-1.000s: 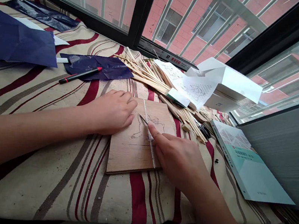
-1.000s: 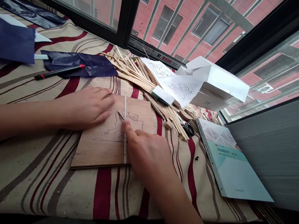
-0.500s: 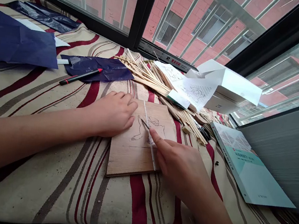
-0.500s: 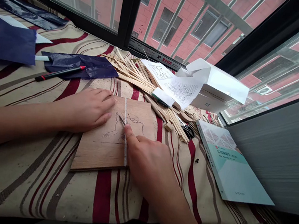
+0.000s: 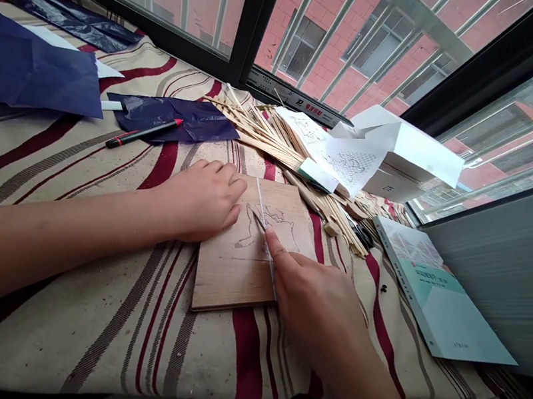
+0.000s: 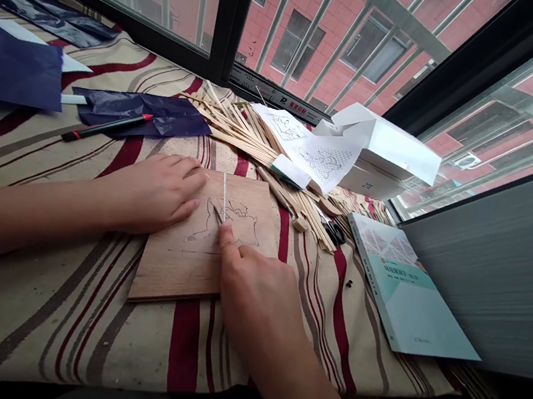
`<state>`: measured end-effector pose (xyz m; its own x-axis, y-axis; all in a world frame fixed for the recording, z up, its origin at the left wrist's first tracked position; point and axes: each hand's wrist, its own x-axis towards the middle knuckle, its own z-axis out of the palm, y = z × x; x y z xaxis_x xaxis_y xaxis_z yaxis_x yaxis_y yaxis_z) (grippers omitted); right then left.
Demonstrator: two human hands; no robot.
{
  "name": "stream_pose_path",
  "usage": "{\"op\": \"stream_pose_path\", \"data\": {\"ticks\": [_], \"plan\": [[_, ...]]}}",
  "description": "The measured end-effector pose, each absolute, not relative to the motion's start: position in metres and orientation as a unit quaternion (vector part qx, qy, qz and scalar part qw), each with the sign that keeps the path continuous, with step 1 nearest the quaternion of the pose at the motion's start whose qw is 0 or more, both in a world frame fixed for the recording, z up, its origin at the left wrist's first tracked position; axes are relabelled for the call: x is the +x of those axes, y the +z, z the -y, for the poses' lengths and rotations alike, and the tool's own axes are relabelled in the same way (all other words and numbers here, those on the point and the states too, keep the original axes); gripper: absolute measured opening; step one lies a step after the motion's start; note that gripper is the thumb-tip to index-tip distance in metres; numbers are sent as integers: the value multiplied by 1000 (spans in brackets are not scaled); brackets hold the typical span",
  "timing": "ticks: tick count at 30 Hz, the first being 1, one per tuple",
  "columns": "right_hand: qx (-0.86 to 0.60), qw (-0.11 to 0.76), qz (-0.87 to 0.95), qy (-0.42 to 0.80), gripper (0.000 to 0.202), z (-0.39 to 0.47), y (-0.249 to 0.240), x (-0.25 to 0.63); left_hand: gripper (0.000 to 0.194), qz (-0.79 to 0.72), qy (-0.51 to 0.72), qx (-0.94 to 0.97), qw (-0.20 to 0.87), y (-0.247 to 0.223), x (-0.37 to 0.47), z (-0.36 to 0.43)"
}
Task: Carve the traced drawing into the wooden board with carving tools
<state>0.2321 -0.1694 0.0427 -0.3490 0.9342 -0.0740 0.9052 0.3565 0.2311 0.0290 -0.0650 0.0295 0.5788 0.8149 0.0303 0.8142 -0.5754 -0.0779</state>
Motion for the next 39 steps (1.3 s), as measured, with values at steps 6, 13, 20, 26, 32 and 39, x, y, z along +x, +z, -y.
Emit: {"op": "stream_pose_path", "data": {"ticks": [6, 13, 20, 26, 32, 39], "plan": [[570, 87, -813, 83, 67, 178, 42, 224, 50, 453, -10, -890, 39, 29, 28, 65], [585, 87, -803, 76, 64, 177, 43, 218, 49, 452, -11, -891, 46, 27, 27, 65], [586, 105, -801, 62, 67, 175, 46, 211, 48, 453, -10, -890, 53, 28, 28, 65], [574, 65, -811, 98, 63, 180, 41, 212, 48, 451, -19, -892, 43, 29, 27, 65], [574, 43, -811, 104, 62, 180, 39, 212, 48, 457, -3, -889, 38, 30, 29, 66], [582, 62, -805, 93, 62, 180, 41, 210, 48, 451, -7, -891, 40, 28, 28, 65]]}}
